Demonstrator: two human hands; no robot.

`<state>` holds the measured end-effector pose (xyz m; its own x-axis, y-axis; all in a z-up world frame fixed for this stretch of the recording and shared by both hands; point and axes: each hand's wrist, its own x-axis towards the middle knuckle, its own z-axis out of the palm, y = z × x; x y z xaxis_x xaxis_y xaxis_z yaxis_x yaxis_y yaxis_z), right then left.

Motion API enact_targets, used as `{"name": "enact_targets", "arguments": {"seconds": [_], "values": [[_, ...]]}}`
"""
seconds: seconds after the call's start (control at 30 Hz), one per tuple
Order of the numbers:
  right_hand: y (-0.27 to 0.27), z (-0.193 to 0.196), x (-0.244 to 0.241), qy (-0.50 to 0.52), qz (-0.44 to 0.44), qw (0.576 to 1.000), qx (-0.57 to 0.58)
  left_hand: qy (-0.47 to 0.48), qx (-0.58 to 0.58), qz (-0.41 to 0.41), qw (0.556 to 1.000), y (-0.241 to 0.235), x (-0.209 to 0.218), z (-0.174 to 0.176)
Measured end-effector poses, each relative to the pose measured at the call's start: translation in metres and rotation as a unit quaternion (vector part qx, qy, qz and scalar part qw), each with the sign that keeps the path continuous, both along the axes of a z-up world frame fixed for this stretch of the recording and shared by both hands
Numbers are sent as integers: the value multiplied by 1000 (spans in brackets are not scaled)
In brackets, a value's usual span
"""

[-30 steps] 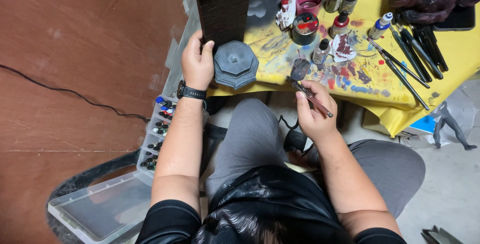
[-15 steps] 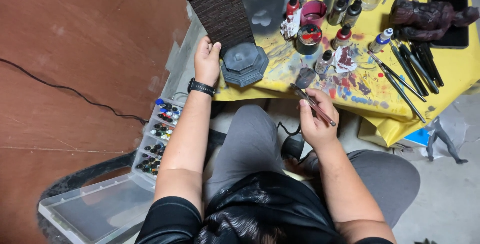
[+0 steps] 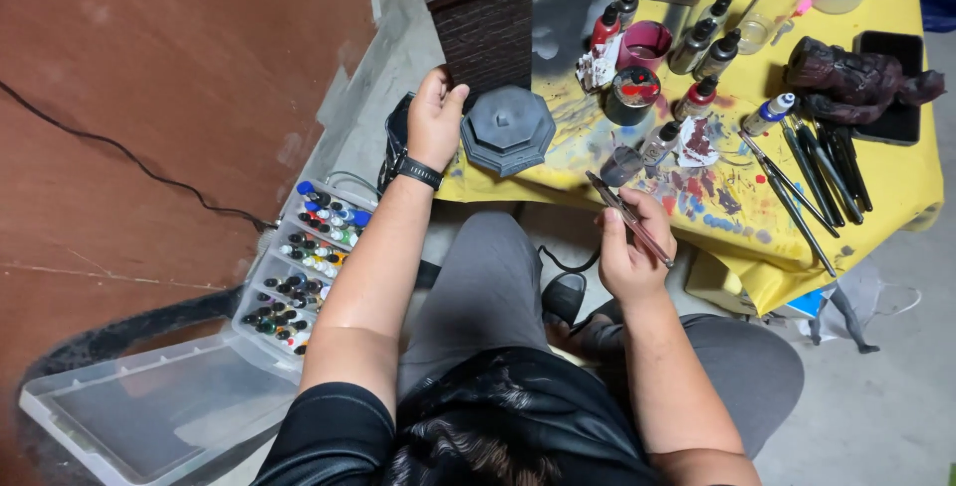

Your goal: The person is using an airbrush to paint a miniature base, rotating it to ensure even coverage.

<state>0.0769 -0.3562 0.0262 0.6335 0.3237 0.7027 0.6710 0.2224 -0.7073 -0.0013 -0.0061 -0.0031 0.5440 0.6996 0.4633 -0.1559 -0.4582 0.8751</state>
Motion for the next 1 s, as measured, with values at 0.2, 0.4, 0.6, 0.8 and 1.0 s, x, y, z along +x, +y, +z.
{"name": "enact_targets", "arguments": {"seconds": [0.2, 0.4, 0.6, 0.8, 1.0], "values": [[7, 8, 3, -16, 8, 1000, 18, -18, 0, -2, 1000, -12, 10, 20], [28, 24, 13, -55, 8, 997, 46, -11, -11, -4, 1000, -13, 15, 27], [59, 57, 17, -102, 26, 990, 99, 20, 37, 65, 997, -37, -21, 31], [78, 87, 23, -146, 31, 984, 99, 72, 118, 64, 988, -60, -53, 18], [81, 99, 7, -137, 50, 984, 101, 111, 174, 52, 977, -39, -30, -1]]}}
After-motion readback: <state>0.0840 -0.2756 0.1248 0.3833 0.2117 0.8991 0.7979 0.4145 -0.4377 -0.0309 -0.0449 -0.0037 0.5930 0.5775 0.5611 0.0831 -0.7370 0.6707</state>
